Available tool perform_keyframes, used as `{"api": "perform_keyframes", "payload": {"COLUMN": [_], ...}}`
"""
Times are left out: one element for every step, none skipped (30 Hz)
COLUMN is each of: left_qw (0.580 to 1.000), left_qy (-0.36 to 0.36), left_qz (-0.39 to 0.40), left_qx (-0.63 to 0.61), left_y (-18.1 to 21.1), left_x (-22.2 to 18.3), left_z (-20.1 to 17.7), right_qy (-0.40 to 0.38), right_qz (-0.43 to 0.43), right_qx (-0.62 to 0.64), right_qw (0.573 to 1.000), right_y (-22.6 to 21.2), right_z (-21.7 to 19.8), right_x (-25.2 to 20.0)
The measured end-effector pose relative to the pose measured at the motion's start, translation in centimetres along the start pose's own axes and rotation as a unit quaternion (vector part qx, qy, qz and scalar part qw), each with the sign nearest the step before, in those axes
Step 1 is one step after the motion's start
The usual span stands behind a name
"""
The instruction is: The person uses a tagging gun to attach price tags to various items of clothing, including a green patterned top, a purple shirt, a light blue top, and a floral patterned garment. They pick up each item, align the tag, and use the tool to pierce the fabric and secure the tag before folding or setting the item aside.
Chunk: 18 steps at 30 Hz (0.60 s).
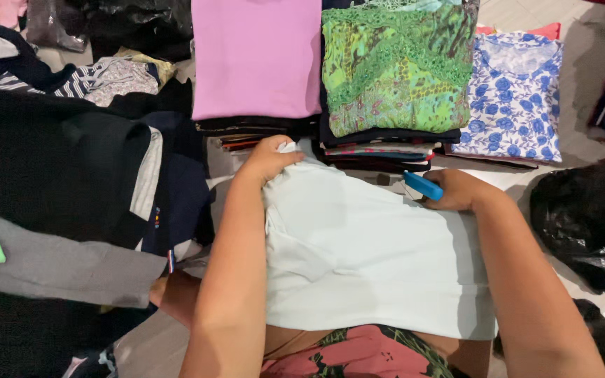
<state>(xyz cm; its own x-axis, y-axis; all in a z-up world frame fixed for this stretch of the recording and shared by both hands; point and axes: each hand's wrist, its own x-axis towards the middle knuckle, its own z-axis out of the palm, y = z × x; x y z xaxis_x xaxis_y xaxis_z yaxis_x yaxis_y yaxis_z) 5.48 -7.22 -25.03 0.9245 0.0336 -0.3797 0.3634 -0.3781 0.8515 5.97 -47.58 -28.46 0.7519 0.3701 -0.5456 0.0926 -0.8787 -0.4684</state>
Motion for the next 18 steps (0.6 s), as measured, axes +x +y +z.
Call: {"api": "perform_keyframes", "payload": {"left_qw": [0.992,0.968,0.968,0.949,0.925,0.926,0.926,0.926,0.927,0.925,0.922,0.923,0.925,0.927,0.927,0.926,0.918,0.919], "left_qy": [0.035,0.069,0.065,0.090,0.113,0.107,0.112,0.117,0.111,0.117,0.126,0.123,0.113,0.103,0.105,0.080,0.057,0.060], "left_qz": [0.016,0.032,0.031,0.045,0.056,0.053,0.055,0.057,0.056,0.059,0.064,0.063,0.080,0.097,0.096,0.182,0.262,0.258], "left_qx": [-0.121,-0.241,-0.240,-0.299,-0.357,-0.357,-0.355,-0.353,-0.354,-0.356,-0.359,-0.360,-0.353,-0.346,-0.347,-0.321,-0.292,-0.293], "left_y": [-0.5,-1.0,-1.2,-1.4,-1.8,-1.8,-1.8,-1.7,-1.6,-1.4,-1.3,-1.2,-1.1,-1.0,-0.9,-0.9,-1.1,-1.0], "left_x": [0.4,0.8,1.2,1.5,1.8,1.7,1.7,1.6,1.7,1.6,1.5,1.3,1.0,0.7,0.1,-0.5,-1.3,-3.8], "left_z": [0.1,0.2,-0.3,-0.8,-1.0,-1.1,-1.1,-1.1,-1.1,-1.2,-1.4,-1.5,-1.8,-2.1,-2.7,-3.3,-3.8,-4.5], "right_qy": [0.022,0.044,0.044,0.058,0.071,0.071,0.031,-0.009,-0.008,0.012,0.031,0.032,0.061,0.089,0.089,0.160,0.226,0.222], "right_qz": [-0.009,-0.018,-0.013,-0.013,-0.009,-0.002,0.045,0.092,0.098,0.136,0.170,0.173,0.204,0.234,0.233,0.209,0.184,0.183], "right_qx": [0.032,0.065,0.067,0.093,0.120,0.123,0.099,0.075,0.077,0.056,0.033,0.034,0.037,0.040,0.038,0.040,0.041,0.039], "right_qw": [0.999,0.997,0.997,0.994,0.990,0.990,0.994,0.993,0.992,0.989,0.984,0.984,0.976,0.967,0.968,0.964,0.956,0.957], "right_y": [0.5,1.0,1.8,2.6,3.5,3.8,4.2,4.6,4.6,4.5,4.2,3.6,2.8,1.9,3.4,4.8,6.3,7.7], "right_z": [-0.3,-0.5,-0.6,-0.6,-0.5,-1.0,-1.6,-2.1,-2.4,-2.6,-3.0,-3.3,-3.7,-4.2,-3.4,-2.7,-1.8,-0.1], "right_x": [-0.6,-1.3,-1.8,-2.4,-3.3,-3.4,-3.6,-4.0,-4.5,-5.1,-5.5,-6.6,-7.4,-8.2,-9.0,-9.7,-10.4,-11.9]}}
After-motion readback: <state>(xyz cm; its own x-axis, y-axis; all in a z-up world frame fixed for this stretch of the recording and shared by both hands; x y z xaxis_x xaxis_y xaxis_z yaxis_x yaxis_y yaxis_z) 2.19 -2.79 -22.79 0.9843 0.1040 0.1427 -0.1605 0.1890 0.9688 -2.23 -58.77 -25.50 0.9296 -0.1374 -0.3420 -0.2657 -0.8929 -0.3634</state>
